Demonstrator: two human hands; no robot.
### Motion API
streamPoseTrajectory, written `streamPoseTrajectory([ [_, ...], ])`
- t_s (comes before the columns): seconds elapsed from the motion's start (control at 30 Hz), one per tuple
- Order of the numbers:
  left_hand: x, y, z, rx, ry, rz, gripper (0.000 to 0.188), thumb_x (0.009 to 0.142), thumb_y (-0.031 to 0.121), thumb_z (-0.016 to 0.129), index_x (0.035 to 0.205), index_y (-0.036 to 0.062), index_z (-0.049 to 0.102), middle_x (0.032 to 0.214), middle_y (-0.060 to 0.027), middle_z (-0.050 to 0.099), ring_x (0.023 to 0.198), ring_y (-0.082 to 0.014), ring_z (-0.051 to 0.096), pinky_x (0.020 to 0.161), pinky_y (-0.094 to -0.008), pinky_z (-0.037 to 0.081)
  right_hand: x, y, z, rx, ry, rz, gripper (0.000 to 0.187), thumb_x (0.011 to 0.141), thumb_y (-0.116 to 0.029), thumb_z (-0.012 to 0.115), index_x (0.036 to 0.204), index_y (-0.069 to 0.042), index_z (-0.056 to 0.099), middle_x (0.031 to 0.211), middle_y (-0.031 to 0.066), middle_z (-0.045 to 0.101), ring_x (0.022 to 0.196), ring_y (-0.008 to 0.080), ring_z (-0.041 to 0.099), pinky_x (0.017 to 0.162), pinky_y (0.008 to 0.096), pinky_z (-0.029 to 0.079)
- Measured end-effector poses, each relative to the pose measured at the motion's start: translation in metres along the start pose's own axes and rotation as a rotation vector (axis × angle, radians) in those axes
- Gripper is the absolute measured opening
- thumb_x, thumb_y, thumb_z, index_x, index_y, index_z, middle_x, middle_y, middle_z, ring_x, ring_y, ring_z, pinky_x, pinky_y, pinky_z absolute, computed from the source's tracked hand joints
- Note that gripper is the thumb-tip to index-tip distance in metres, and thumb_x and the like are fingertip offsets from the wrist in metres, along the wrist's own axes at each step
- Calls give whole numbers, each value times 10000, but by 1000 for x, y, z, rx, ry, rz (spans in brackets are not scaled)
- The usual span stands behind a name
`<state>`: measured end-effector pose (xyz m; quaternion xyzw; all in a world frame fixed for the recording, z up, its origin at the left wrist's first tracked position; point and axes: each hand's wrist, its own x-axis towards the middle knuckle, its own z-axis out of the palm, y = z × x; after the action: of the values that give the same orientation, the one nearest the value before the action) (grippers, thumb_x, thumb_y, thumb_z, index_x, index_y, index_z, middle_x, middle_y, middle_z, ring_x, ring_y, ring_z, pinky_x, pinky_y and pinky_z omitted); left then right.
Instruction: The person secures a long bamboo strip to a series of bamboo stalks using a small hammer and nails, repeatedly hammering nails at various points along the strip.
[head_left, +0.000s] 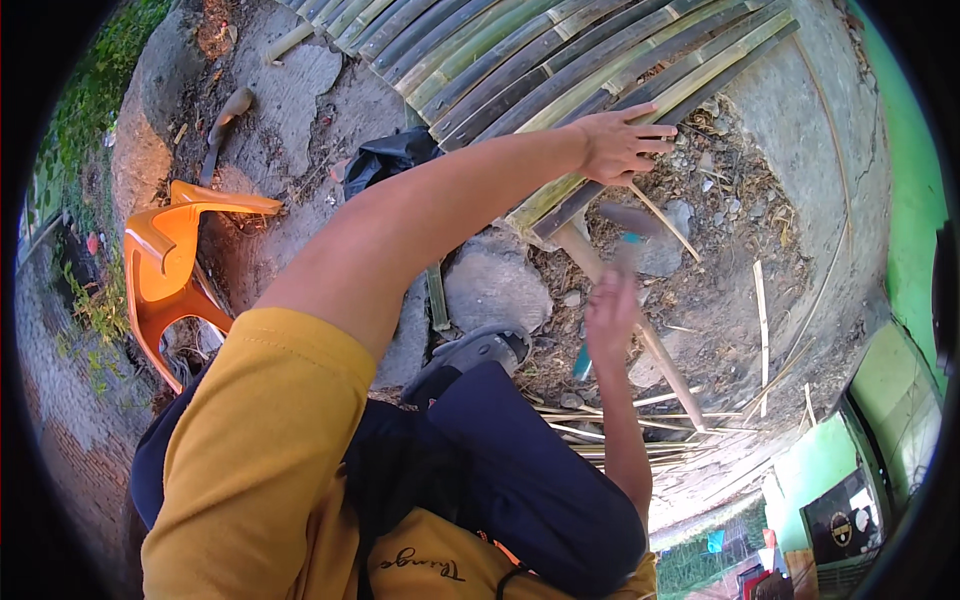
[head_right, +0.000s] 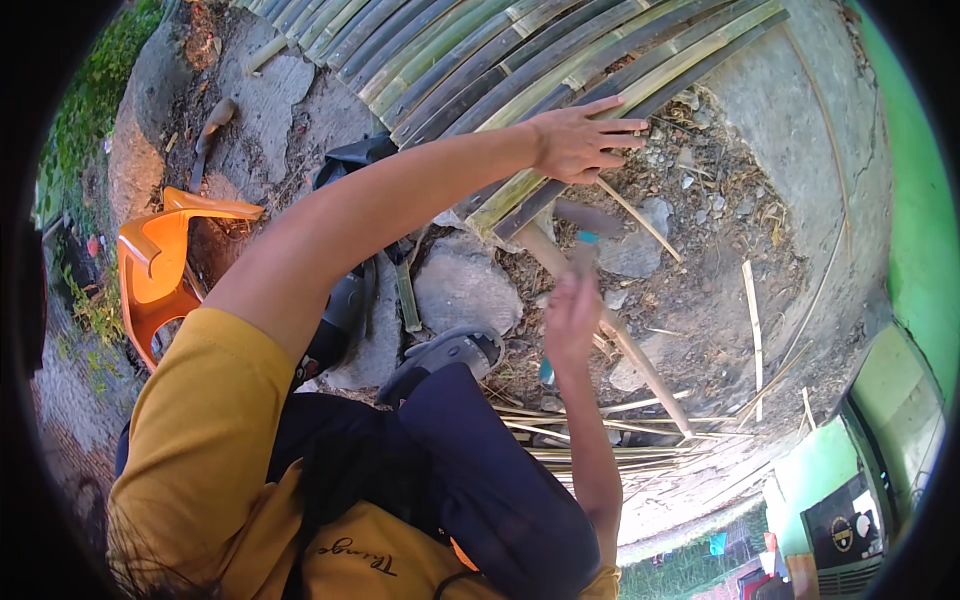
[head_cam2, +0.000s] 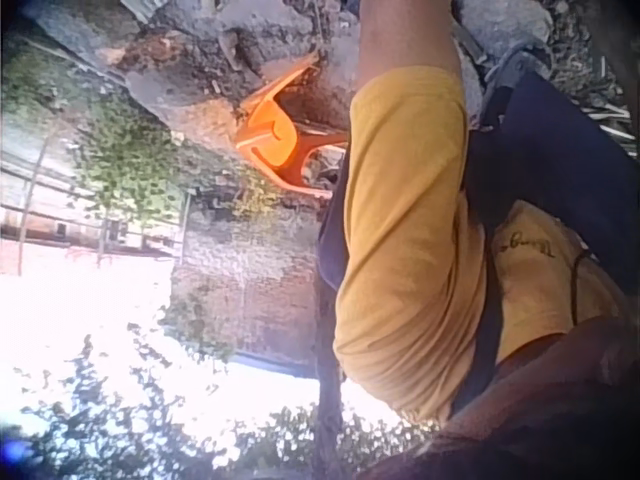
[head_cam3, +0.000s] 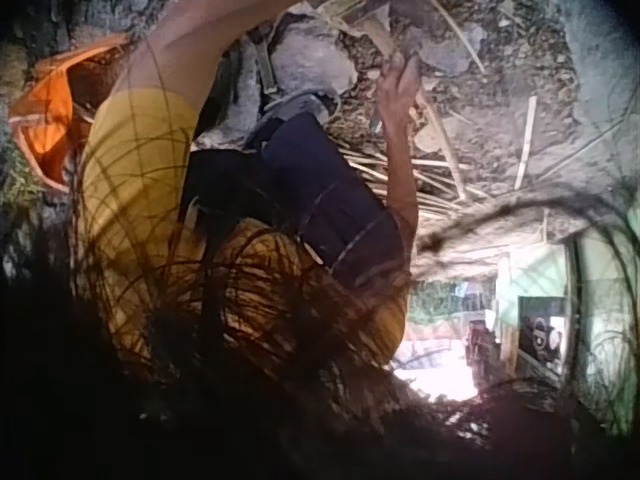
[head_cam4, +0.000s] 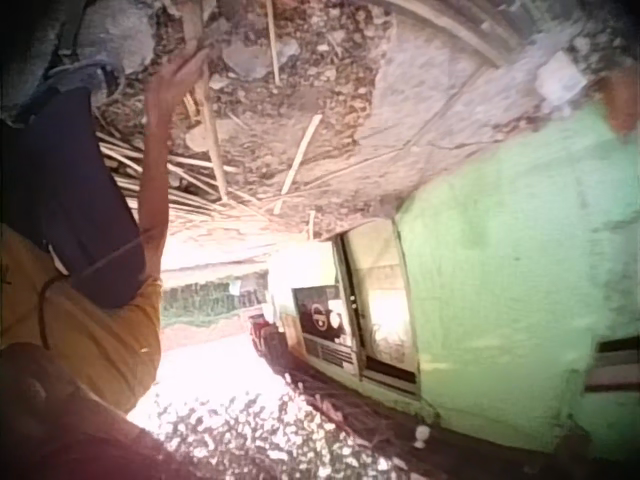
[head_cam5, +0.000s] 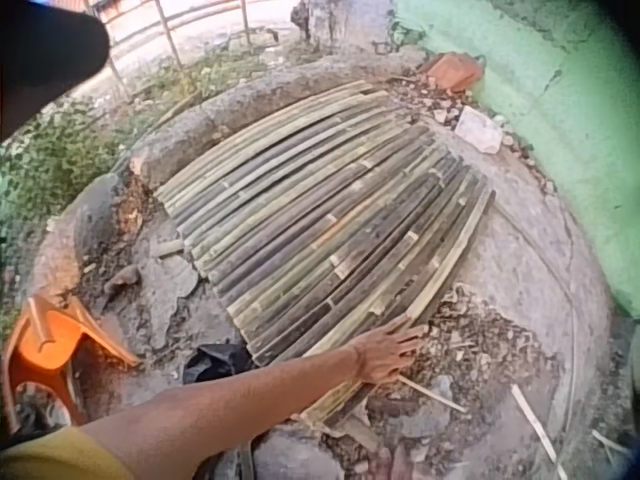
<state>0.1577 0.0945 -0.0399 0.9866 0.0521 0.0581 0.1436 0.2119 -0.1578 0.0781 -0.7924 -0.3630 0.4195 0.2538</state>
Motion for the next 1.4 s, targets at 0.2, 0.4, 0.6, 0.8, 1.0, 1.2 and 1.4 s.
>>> streamPoseTrajectory([
  [0.2,-2,1,-6,-13,-21,-8,392,1001,431,572,1299,197,670,1660,-39,378,1617,-252,137,1310,-604,12,2,-2,-19,230,-162,210,358,1129,-358,429,1115,-28,568,700,-10,498,559,102,449,486,312,371],
  [0.4,-3,2,-7,-38,-31,-11,385,1007,422,564,1295,184,657,1665,-44,363,1616,-252,138,1313,-598,17,6,12,-9,-9,-302,50,321,1128,-346,473,1128,-35,551,708,-27,459,564,39,399,481,226,316],
  [0.6,0,-2,-7,-2,-9,22,381,1009,419,560,1287,180,664,1661,-55,373,1615,-260,139,1311,-607,27,-1,6,-2,242,23,89,319,1134,-339,459,1080,-42,563,698,-39,449,565,40,406,476,216,319],
  [0.8,-5,1,-1,-81,26,7,375,988,400,596,1282,178,670,1648,-60,393,1611,-267,155,1307,-619,27,-1,-10,-12,301,-108,146,295,1105,-272,517,1138,20,528,652,74,525,556,149,506,510,382,400],
  [1.0,-10,3,3,-72,66,6,355,972,364,617,1267,175,680,1619,-49,433,1602,-267,189,1309,-613,53,0,-1,4,-258,-216,-171,242,1109,-229,479,1106,8,526,682,194,590,569,299,582,538,457,407],
  [1.2,-1,0,-4,5,23,11,375,999,431,599,1283,201,683,1626,-44,422,1613,-251,145,1312,-611,35,-10,12,10,-261,68,-260,246,1094,-232,505,1079,12,533,673,173,604,573,349,607,565,497,456],
  [1.4,-7,0,-1,-5,3,0,324,999,397,593,1235,195,685,1637,-46,399,1615,-250,143,1306,-618,44,-20,-8,7,-304,-218,-124,248,1075,-203,525,1145,34,546,794,263,667,698,493,656,621,530,502],
])
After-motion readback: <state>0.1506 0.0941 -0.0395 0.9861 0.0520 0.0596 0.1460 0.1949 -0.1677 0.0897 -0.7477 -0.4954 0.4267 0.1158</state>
